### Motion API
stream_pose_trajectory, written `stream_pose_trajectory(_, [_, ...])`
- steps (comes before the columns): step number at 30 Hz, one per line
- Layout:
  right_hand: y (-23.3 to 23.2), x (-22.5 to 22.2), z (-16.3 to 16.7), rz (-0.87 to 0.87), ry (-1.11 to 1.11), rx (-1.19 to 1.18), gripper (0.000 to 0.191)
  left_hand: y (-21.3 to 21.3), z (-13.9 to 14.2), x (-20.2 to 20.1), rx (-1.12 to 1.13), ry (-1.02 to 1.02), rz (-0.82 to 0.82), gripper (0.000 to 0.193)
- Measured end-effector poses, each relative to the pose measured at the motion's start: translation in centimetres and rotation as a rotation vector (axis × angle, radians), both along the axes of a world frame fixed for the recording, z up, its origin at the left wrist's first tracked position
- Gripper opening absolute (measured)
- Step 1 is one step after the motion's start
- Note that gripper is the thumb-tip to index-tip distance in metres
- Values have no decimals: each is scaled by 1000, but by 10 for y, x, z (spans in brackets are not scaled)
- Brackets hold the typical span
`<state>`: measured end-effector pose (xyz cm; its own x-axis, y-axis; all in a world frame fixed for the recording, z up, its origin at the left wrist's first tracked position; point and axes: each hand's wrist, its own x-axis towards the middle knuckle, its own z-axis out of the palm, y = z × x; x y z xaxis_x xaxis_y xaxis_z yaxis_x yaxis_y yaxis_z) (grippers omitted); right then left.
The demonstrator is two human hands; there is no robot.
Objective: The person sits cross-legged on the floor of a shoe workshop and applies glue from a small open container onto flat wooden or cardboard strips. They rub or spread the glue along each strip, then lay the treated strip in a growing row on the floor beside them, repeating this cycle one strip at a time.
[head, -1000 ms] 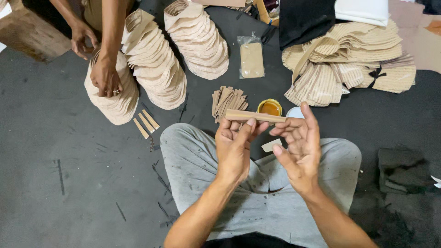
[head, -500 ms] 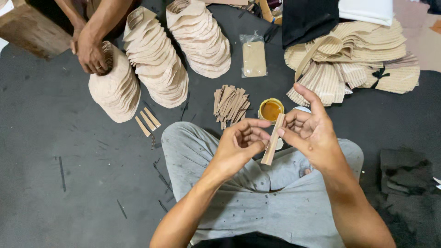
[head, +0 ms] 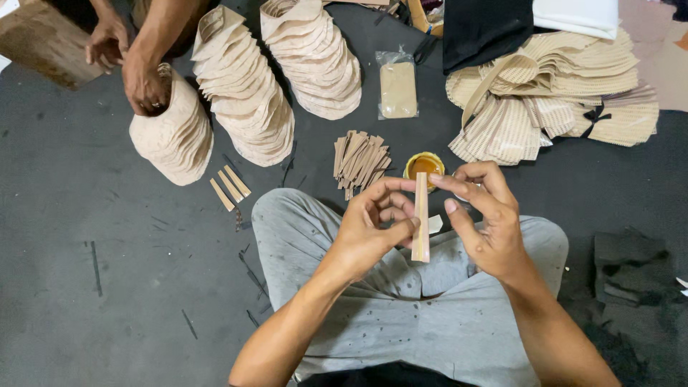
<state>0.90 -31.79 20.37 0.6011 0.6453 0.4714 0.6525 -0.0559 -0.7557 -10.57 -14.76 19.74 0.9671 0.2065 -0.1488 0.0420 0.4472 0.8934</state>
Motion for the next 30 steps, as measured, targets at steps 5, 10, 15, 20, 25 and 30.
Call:
stream_pose_trajectory(5, [4, -1, -4, -12, -61, -25, 43, -3, 5, -2, 33, -48, -10, 44])
stream_pose_trajectory(10, [-2, -3, -2, 22, -214, -30, 54, 3, 4, -1, -41, -48, 31, 47])
stream_pose_trajectory(15, [-6, -9, 0, 37, -376, -19, 57, 9, 2, 1, -91, -36, 88, 48])
stream_pose_trajectory(20, [-7, -10, 1, 55, -462, 20, 51, 11, 0, 1, -108, -29, 103, 49])
stream_pose_trajectory(25, [-5, -8, -1, 58, -496, -4, 55, 12, -5, 5, -151, -14, 116, 48])
stream_pose_trajectory(30, [-8, -10, -6, 75, -568, 35, 51, 18, -12, 6, -306, -16, 152, 47])
